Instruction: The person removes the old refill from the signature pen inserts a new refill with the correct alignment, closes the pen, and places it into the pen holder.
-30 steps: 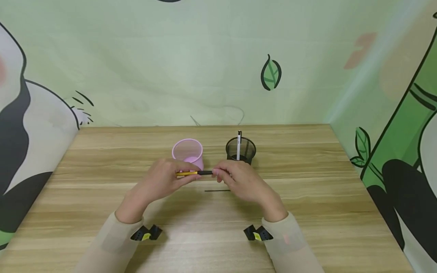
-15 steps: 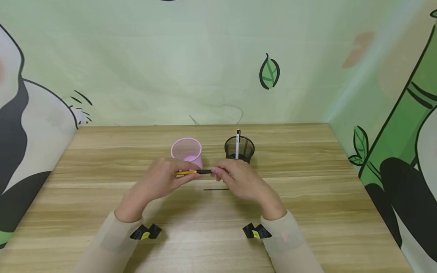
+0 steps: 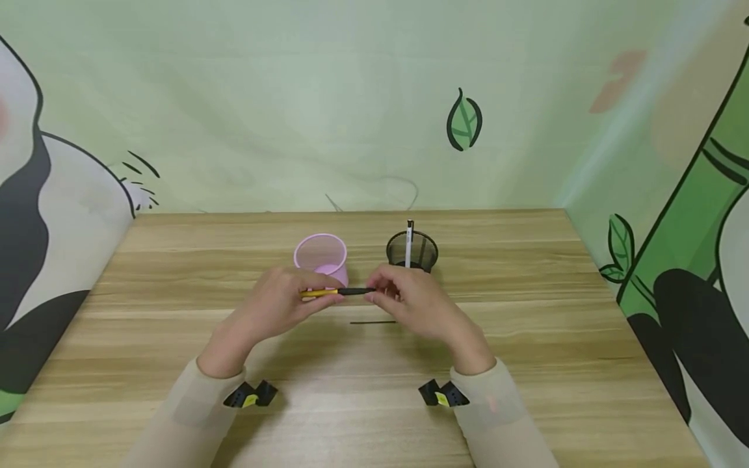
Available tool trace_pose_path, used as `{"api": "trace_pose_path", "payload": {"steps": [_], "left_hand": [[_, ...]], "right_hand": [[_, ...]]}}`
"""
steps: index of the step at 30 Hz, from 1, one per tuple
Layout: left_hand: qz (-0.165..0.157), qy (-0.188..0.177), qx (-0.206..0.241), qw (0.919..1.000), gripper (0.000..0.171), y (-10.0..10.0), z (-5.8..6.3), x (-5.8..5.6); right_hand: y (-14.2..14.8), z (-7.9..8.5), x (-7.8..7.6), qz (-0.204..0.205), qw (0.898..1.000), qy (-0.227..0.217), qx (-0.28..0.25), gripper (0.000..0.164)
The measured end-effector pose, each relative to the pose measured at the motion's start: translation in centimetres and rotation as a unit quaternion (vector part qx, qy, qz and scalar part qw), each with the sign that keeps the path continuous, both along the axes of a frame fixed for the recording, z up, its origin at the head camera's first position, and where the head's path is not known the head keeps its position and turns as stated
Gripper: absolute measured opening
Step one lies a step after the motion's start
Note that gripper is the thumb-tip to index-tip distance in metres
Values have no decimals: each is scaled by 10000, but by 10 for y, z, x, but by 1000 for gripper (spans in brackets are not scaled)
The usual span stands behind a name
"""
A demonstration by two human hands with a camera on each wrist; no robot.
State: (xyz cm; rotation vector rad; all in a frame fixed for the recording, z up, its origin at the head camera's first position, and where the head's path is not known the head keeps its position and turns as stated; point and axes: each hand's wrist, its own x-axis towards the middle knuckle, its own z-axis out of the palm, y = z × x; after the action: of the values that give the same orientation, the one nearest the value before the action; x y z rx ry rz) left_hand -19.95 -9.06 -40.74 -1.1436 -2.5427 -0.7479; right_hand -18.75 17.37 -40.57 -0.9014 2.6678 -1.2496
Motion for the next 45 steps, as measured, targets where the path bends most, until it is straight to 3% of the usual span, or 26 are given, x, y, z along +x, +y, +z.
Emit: {"api": "trace_pose_path", "payload": {"steps": [16,30,37,45], "left_hand": [[-7,-48,72,10000,18,0,-1,0],[-24,8,30,10000,18,0,-1,-1],[-60,47,67,9999,15,0,-2,-1],[-86,46,80,9999,16,1,-2,-1]], "right_hand": [[-1,0,1,6,9998,183,124,9],[-2,-3,-1,55,9992,263,299,21],[-3,-2,0,-26,9997,-114,218,15],[-2,0,1,-15,9999,-1,147,4]]}}
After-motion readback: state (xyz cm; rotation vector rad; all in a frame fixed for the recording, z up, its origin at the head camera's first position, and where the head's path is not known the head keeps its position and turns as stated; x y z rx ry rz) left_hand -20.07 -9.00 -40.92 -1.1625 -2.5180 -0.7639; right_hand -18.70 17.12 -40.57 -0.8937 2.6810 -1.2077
